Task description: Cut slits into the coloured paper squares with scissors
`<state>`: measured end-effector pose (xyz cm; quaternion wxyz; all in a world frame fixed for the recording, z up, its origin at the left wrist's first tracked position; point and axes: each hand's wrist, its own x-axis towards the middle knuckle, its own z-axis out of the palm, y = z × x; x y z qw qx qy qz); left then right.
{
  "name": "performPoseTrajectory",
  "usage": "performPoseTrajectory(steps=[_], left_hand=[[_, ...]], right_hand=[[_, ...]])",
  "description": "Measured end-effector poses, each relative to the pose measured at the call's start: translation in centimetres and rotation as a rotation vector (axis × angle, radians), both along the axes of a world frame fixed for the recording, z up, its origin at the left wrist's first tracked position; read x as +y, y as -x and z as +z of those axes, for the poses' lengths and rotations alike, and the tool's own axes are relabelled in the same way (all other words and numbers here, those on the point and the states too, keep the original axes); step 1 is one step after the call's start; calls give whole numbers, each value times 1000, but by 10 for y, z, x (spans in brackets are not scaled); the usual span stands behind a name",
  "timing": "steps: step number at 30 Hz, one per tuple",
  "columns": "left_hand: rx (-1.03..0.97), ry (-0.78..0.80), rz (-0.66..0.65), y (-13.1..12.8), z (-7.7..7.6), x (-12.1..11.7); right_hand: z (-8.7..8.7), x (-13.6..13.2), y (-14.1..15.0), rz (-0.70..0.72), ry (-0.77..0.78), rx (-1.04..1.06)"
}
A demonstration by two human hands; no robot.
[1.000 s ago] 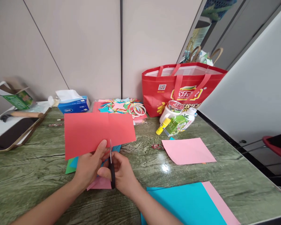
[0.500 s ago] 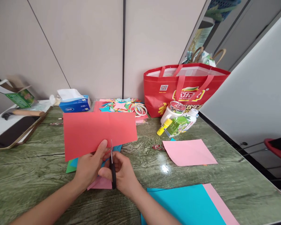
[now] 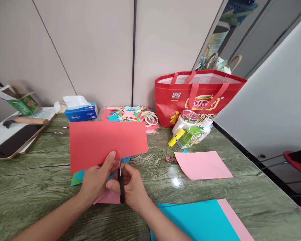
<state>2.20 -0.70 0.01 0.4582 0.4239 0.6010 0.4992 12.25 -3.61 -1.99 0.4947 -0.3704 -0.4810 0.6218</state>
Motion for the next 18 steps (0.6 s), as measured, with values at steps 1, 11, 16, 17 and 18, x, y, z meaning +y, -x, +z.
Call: performPoseTrajectory(steps=[1, 11, 16, 17, 18], left_hand=[[-10, 9, -5, 0, -1, 0], [-59, 32, 4, -2, 7, -3], [29, 10, -15, -2, 11, -2], [40, 4, -20, -2, 11, -2], [57, -3, -7, -2, 9, -2]], right_hand=[[0, 0, 0, 0, 0, 1], [3, 0, 1, -9, -5, -12], [2, 0, 1, -8, -4, -15], [2, 0, 1, -8, -3, -13], [1, 0, 1, -9, -1, -9]])
